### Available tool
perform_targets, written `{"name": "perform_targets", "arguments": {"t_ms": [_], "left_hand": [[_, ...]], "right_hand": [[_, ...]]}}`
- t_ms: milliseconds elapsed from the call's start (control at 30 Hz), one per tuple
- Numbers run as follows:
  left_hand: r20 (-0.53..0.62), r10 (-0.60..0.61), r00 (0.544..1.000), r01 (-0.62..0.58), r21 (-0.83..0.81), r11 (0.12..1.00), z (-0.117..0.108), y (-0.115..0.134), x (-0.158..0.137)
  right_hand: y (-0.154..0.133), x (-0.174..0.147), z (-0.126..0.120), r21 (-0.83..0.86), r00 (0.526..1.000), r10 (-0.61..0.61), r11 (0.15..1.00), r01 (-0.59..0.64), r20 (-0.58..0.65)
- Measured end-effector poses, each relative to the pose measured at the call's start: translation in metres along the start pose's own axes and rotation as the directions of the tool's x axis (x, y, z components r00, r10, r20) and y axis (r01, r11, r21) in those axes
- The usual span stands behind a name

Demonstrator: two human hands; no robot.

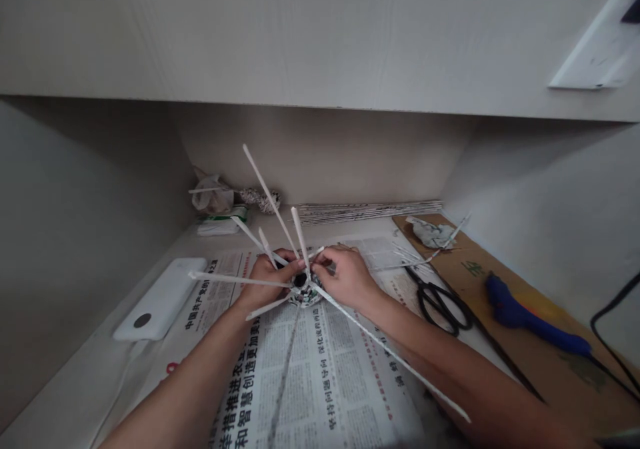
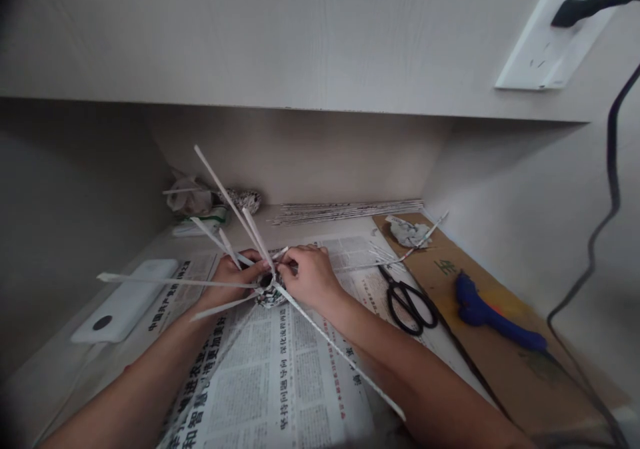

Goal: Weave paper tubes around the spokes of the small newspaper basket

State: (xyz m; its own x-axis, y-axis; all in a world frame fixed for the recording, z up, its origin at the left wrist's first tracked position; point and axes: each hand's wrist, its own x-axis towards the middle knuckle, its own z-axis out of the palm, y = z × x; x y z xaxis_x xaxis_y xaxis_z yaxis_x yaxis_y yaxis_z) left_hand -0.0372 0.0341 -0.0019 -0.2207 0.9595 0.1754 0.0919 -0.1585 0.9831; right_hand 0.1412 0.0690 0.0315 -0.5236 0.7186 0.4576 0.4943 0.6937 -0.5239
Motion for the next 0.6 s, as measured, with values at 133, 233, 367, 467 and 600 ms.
{"name": "perform_targets", "arguments": {"t_ms": [133, 233, 367, 467, 600], "left_hand": [[-0.017, 0.011, 1.000, -0.011, 0.000, 1.000, 0.0016, -0.0008, -0.0001], [-0.019, -0.027, 0.999, 0.026, -0.041, 0.999, 0.0028, -0.0008, -0.0011], [-0.018, -0.089, 0.996, 0.087, -0.090, 0.992, 0.0046, 0.0003, -0.0028], [-0.033, -0.126, 0.991, 0.120, -0.139, 0.983, 0.0057, 0.0001, -0.0029], [-0.058, -0.097, 0.994, 0.085, -0.180, 0.980, 0.0053, -0.0023, -0.0009]], "right_hand": [[0.0007, 0.0000, 0.0014, -0.037, 0.999, -0.025, 0.999, 0.024, -0.023], [0.0010, 0.0008, 0.0003, -0.034, 1.000, 0.003, 0.999, -0.003, -0.011], [0.0020, 0.0011, -0.0003, -0.023, 0.999, 0.035, 0.999, -0.035, 0.003], [0.0047, 0.0007, -0.0003, -0.010, 0.998, 0.057, 0.998, -0.057, 0.022], [0.0081, 0.0006, -0.0018, -0.005, 0.996, 0.075, 0.997, -0.075, 0.043]]}}
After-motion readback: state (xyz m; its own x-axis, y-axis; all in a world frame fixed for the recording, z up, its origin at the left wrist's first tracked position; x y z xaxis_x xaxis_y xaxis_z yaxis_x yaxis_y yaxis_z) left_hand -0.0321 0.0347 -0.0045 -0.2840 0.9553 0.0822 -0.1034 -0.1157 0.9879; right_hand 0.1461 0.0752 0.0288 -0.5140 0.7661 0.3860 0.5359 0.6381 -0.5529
